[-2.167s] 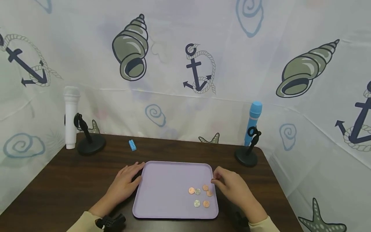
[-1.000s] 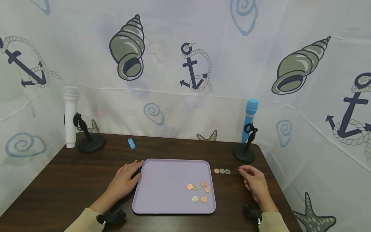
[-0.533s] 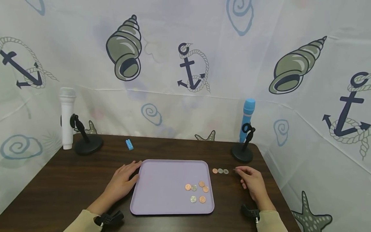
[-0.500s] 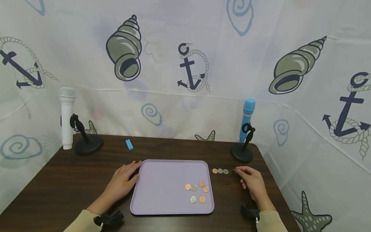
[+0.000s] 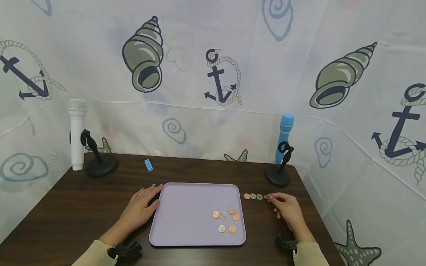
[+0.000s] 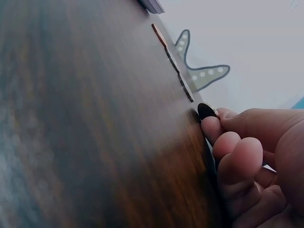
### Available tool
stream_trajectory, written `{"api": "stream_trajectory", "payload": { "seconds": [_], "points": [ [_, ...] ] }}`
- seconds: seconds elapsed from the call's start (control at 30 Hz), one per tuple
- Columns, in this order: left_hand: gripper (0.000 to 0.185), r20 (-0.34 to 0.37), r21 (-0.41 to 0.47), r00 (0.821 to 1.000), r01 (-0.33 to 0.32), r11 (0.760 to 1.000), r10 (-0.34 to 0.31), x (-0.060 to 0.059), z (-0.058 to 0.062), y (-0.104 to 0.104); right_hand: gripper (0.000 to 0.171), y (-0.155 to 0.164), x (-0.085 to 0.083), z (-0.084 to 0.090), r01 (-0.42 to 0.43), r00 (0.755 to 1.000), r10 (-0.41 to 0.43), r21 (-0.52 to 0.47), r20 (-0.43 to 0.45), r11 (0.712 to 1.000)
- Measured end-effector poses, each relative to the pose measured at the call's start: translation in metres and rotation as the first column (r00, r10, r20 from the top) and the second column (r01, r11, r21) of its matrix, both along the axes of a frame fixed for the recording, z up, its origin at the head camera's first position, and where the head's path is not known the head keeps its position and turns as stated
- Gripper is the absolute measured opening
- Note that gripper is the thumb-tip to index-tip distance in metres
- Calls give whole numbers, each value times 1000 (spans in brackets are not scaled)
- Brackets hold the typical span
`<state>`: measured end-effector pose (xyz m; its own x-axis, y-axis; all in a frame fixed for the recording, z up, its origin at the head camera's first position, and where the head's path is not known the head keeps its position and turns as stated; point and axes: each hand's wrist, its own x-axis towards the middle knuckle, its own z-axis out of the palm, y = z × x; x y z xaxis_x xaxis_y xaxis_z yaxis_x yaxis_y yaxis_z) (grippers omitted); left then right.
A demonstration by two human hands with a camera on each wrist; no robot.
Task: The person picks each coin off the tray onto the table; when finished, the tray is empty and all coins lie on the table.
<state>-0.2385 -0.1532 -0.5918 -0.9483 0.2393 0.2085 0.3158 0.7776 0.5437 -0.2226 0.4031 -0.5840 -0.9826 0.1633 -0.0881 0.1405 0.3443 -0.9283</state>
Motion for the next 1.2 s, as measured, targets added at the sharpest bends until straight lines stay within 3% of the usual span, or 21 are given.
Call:
{"api": "stream_trajectory", "payload": {
  "seconds": [0.67, 0.93, 1.2],
  "points": [
    [55, -16, 0, 1000, 0, 1000, 0, 1, 1, -6, 35, -9, -1, 1, -37, 999, 35, 114, 16, 993],
    [55, -13, 3, 1000, -4, 1000, 4, 2, 1, -8, 38, -6, -3, -3, -16, 1000, 17, 22, -22, 1000],
    [56, -29, 4, 1000, 8, 1000, -8, 2, -1, -2, 36, -7, 4, -1, 0, 1000, 0, 41, -19, 999]
  ]
}}
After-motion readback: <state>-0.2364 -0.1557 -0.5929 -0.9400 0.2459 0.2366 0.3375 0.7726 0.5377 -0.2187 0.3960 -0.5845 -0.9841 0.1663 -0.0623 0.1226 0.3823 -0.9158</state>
